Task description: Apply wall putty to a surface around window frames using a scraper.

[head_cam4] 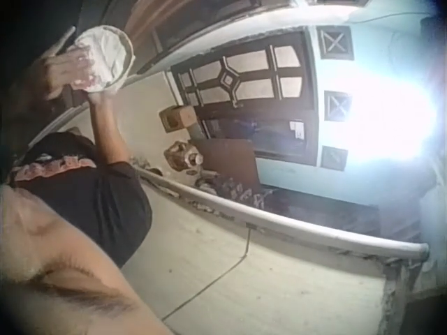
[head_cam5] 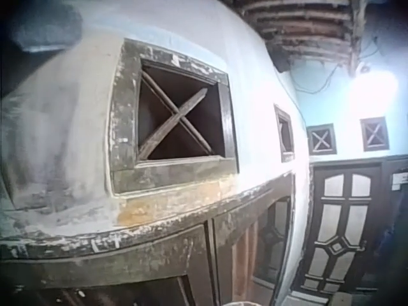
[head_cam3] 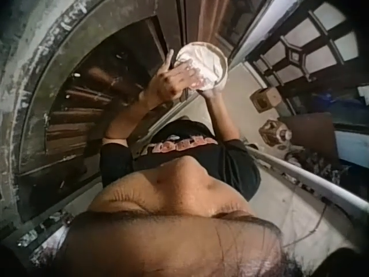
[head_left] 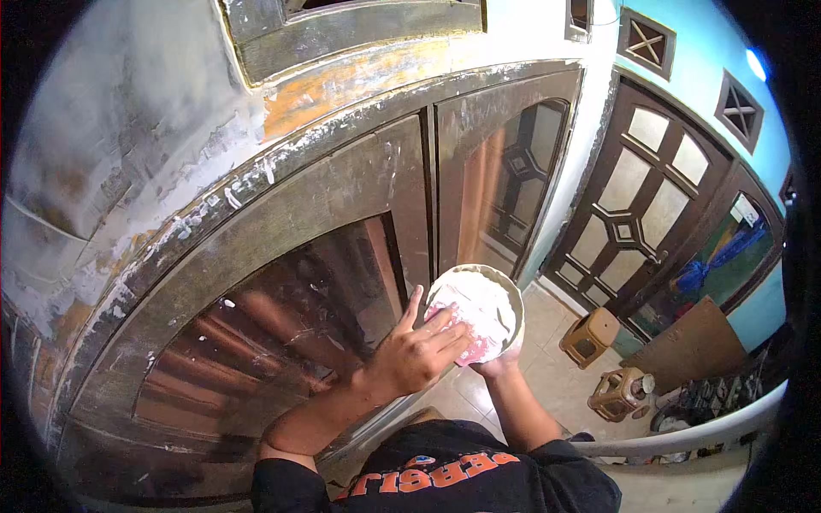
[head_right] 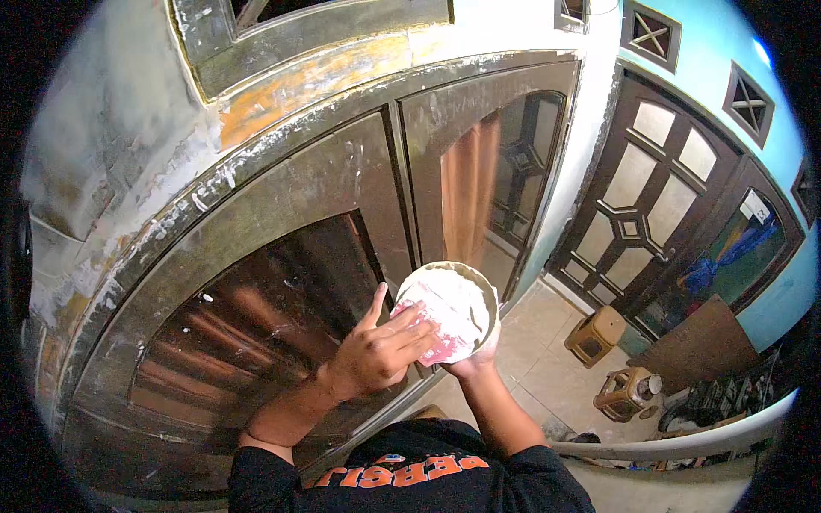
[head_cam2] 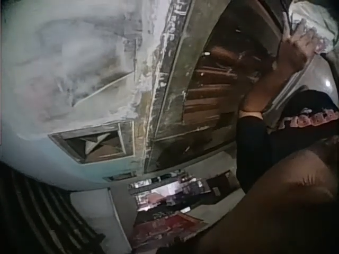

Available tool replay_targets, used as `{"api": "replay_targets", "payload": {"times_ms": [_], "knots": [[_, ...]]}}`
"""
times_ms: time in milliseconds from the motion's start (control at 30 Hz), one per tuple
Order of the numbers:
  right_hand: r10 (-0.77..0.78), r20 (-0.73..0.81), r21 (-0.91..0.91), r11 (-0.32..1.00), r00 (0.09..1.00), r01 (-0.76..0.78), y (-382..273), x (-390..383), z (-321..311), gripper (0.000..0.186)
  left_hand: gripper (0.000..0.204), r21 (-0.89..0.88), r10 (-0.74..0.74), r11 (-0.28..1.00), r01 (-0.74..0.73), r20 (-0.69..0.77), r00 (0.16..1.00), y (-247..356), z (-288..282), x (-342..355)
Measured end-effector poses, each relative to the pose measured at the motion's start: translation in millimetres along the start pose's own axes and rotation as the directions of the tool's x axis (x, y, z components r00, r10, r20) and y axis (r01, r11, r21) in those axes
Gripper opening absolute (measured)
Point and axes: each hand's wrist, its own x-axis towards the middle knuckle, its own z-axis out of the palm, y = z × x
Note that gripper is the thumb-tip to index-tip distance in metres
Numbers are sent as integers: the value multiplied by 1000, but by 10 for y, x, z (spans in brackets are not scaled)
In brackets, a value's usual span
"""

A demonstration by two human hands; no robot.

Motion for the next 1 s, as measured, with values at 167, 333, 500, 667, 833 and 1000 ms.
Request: {"api": "replay_targets", "payload": {"times_ms": [167,333,500,667,833,1000], "knots": [[-72,-129,-60,996,989,64,-65,-12,-144,73,50,-137,-45,989,47,20,999,-85,-254,14],[-108,-174,-66,993,979,98,-116,-9,-136,71,52,-262,-78,962,73,-7,997,-172,-426,-108],[-91,-210,-78,994,974,76,-235,-17,-59,65,33,-928,-737,215,305,50,674,-445,342,-384],[25,-234,-67,997,972,-42,-272,69,-51,59,75,-747,-708,-216,629,563,425,-851,1483,-367],[38,-361,-138,986,932,-94,-363,108,-174,54,84,-877,-595,-449,172,437,674,-590,1372,35],[-145,-373,-429,903,916,-32,-519,132,-350,53,84,-832,-574,-539,134,480,663,-415,1119,186]]}}
